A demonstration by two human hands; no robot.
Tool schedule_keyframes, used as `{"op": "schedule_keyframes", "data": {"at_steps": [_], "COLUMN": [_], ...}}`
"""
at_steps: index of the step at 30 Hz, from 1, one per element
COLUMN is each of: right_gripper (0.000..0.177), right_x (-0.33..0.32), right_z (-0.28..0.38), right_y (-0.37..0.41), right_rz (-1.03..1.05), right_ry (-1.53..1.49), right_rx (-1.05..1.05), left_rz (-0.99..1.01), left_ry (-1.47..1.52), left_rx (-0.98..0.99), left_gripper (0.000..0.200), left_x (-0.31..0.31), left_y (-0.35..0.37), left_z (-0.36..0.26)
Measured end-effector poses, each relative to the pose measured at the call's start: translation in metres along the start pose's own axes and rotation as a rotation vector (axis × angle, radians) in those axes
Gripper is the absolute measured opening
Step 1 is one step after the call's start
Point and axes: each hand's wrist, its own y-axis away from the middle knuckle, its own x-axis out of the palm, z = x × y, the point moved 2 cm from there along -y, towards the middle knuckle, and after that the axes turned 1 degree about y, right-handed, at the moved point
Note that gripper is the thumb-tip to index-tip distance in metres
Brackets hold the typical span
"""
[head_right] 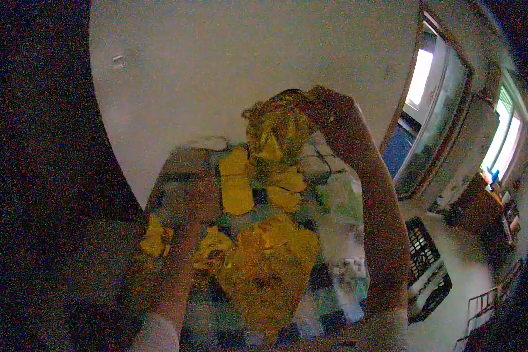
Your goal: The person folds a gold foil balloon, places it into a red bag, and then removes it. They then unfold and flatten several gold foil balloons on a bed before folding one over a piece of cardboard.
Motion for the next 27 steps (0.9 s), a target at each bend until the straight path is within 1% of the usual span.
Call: {"op": "schedule_keyframes", "data": {"at_steps": [2,3,5,6,8,10,11,14,16,17,20,22,23,25,27], "right_gripper": [0.027,0.026,0.024,0.023,0.020,0.018,0.016,0.012,0.010,0.009,0.012,0.015,0.017,0.024,0.031], "right_x": [0.003,0.005,0.008,0.010,0.016,0.022,0.024,0.027,0.032,0.034,0.032,0.034,0.036,0.038,0.051], "right_z": [0.009,0.010,0.009,0.008,0.006,-0.001,-0.003,-0.001,0.002,0.001,-0.001,-0.001,-0.002,-0.012,-0.043], "right_y": [0.003,0.002,-0.003,-0.003,0.001,0.001,0.004,0.015,0.022,0.022,0.020,0.024,0.030,0.052,0.088], "right_rz": [0.019,0.042,0.090,0.082,0.064,0.077,0.079,0.095,0.068,0.058,0.061,-0.045,-0.100,0.092,0.387], "right_ry": [-0.009,0.004,0.027,-0.009,-0.079,-0.043,-0.020,-0.203,-0.234,-0.251,-0.130,-0.213,-0.255,0.257,-0.173], "right_rx": [-0.022,-0.016,-0.004,-0.046,-0.128,-0.007,0.051,0.104,0.048,0.020,-0.085,-0.084,-0.079,-0.163,0.072], "left_rz": [-0.002,0.073,0.052,-0.044,0.046,0.412,0.411,0.391,0.353,0.361,0.372,0.372,0.354,0.315,0.275], "left_ry": [0.023,-0.029,0.001,0.086,0.155,0.118,0.163,0.325,0.470,0.405,0.231,0.143,0.178,0.286,0.468], "left_rx": [0.100,0.170,0.320,0.401,0.372,0.147,0.158,0.167,0.151,0.132,0.076,0.035,0.047,0.076,0.126], "left_gripper": [0.041,0.043,0.045,0.045,0.044,0.042,0.039,0.032,0.027,0.025,0.024,0.025,0.025,0.026,0.027], "left_x": [-0.018,-0.022,-0.016,-0.002,0.001,-0.011,-0.011,-0.010,-0.011,-0.012,-0.017,-0.022,-0.021,-0.016,-0.015], "left_y": [0.023,0.028,0.043,0.054,0.050,0.037,0.038,0.047,0.058,0.057,0.052,0.055,0.053,0.050,0.054], "left_z": [-0.072,-0.099,-0.156,-0.189,-0.210,-0.207,-0.205,-0.195,-0.191,-0.190,-0.198,-0.209,-0.209,-0.206,-0.207]}}
